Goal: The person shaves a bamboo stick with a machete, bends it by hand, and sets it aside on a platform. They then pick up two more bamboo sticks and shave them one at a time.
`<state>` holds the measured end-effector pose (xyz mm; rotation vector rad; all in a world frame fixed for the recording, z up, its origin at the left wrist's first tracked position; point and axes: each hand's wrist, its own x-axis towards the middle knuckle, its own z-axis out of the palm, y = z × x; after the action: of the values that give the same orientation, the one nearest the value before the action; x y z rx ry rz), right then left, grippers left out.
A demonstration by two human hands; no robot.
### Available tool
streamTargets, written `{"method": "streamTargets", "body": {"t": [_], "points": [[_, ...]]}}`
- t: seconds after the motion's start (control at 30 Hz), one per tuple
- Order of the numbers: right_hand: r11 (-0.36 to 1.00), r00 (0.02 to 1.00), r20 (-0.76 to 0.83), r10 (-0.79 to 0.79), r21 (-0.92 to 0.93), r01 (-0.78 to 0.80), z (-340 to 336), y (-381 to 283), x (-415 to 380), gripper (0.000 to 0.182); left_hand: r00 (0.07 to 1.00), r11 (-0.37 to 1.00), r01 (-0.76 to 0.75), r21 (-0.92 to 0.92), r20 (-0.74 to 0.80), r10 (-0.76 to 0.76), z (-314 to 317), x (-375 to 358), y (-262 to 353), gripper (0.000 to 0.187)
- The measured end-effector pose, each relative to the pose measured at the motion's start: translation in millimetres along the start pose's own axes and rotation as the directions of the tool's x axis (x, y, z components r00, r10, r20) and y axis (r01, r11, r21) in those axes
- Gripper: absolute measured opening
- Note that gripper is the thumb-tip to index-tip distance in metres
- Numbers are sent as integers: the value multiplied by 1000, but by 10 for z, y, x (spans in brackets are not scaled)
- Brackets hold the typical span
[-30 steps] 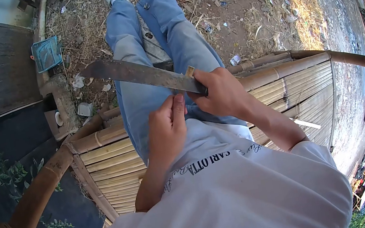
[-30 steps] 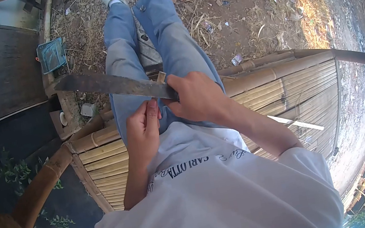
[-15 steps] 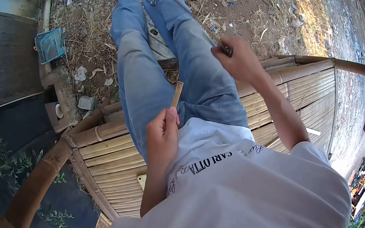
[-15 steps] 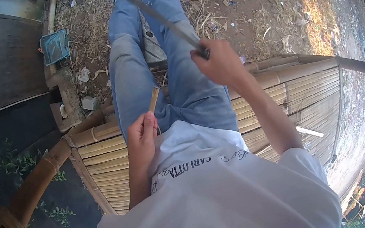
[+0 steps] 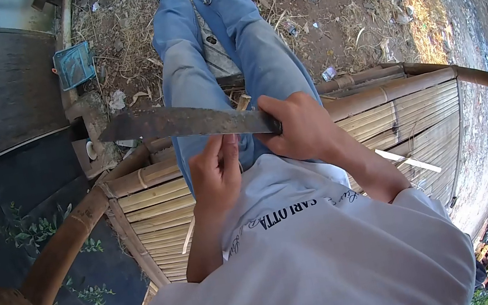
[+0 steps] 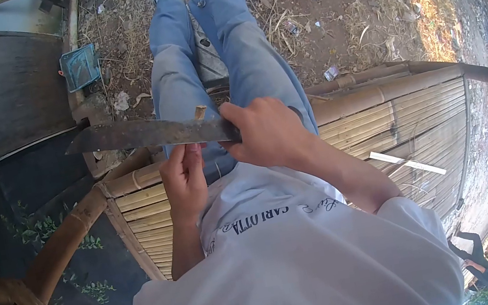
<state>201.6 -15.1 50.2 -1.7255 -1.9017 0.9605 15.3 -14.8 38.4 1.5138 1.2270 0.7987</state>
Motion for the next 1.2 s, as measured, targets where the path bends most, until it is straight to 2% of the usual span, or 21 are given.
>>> {"method": "streamTargets", "body": {"t": [0.07, 0.1, 0.17, 0.27, 0.37, 0.5, 0.57, 0.6, 0.67, 0.7, 0.77, 0.8, 0.87, 0.9, 0.93, 0.97, 1.07, 1.1, 1.13, 1.2], "points": [[996, 1000, -15, -22, -85, 21, -24, -21, -4, 30, 997, 988, -68, 136, 40, 63, -56, -25, 13, 18], [996, 1000, -18, -21, -85, 20, -13, -13, -6, 30, 997, 988, -70, 136, 43, 65, -66, -28, -24, 18], [989, 989, -94, -112, -106, 102, 20, 9, -11, 26, 975, 953, -222, 208, 25, 222, -73, -38, -124, 16], [993, 990, -89, -111, -46, 107, 13, -32, -21, 29, 972, 948, -234, 216, 26, 234, -92, -25, -126, 15], [991, 985, -109, -130, 7, 132, 6, -46, -7, 38, 983, 973, -182, 145, 23, 181, -74, 33, -103, 14], [982, 979, -142, -147, 100, 162, -69, -72, -21, 51, 980, 978, -197, 68, -27, 200, -3, 76, -53, 13], [984, 999, -38, -5, 177, 12, -117, -62, -24, 60, 993, 1000, -19, -3, 115, 19, -4, 90, 80, 16], [984, 999, -36, -6, 177, 12, -107, -38, -14, 60, 993, 1000, -17, -3, 114, 17, 14, 91, 97, 16], [893, 998, -58, -1, 450, 27, -52, 38, 22, 55, 984, 999, 46, -13, 172, -43, 48, 104, 113, 20], [892, 998, -55, 0, 451, 25, -23, 59, 26, 55, 984, 999, 49, -13, 172, -46, 52, 110, 111, 20], [645, 990, -12, 139, 760, -81, 18, 85, 30, 48, 970, 995, 94, -40, 228, -82, 54, 120, 104, 22], [646, 990, -12, 142, 759, -84, -24, 81, 34, 48, 969, 995, 95, -41, 231, -83, 27, 116, 96, 22], [448, 977, -23, 210, 891, -76, -164, 97, 47, 42, 950, 985, 118, 125, 276, -149, -104, 109, 61, 26], [472, 966, -95, 241, 881, -31, -205, 185, 64, 39, 949, 985, 119, 123, 279, -150, -192, 99, 12, 26], [383, 930, -99, 354, 923, -48, -300, 214, 83, 40, 943, 966, 125, 228, 277, -187, -303, 84, -63, 26], [271, 896, -121, 428, 963, 0, -371, 322, 99, 40, 937, 935, 128, 330, 269, -223, -422, 74, -119, 26], [107, 825, -207, 527, 978, 177, -641, 677, 91, 41, 973, 834, 94, 544, 127, -192, -834, 53, -299, 27], [90, 819, -219, 530, 975, 203, -702, 850, 62, 41, 986, 804, 90, 588, 63, -156, -965, 28, -410, 26], [70, 816, -228, 532, 972, 226, -742, 996, 14, 42, 986, 805, 97, 585, 55, -159, -1073, 19, -450, 26], [73, 803, -216, 555, 975, 211, -750, 1228, -72, 41, 996, 711, 29, 702, 43, -83, -1248, 6, -525, 26]]}}
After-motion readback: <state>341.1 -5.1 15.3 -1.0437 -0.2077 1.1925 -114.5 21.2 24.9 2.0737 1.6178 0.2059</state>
